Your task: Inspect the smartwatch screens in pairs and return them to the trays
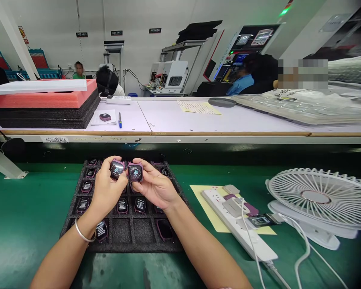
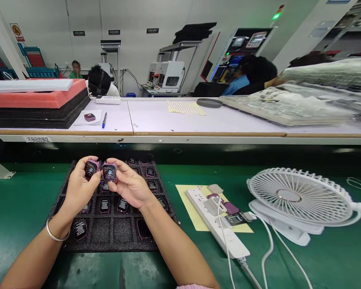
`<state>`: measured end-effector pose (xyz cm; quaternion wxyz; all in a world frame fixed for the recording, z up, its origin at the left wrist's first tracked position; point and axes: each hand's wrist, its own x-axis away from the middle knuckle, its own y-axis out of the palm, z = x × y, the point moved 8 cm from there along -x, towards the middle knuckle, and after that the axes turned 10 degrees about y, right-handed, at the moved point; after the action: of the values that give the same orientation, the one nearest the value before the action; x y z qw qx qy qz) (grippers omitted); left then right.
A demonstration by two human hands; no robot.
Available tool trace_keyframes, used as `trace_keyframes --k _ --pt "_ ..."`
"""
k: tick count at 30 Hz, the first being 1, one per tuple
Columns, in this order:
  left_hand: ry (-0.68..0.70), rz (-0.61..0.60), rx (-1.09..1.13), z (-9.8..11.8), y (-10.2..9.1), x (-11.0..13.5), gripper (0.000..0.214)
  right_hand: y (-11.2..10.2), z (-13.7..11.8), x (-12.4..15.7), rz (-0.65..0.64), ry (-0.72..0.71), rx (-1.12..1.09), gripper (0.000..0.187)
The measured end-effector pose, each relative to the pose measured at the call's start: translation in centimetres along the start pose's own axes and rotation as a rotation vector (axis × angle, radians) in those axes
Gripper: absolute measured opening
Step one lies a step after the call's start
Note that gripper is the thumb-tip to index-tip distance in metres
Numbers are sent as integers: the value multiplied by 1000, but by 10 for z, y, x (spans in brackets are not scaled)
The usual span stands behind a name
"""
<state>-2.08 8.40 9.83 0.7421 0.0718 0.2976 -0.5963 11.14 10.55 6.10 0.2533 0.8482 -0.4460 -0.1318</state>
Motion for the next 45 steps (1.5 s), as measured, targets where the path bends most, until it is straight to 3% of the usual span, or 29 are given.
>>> trace_keyframes --k 20,45 --pt "-23 7 116 0 3 0 36 9 -3 3 -110 -14 -141 35" --pt "-27 -20 148 -5 5 1 37 8 -4 5 -94 -22 -99 34"
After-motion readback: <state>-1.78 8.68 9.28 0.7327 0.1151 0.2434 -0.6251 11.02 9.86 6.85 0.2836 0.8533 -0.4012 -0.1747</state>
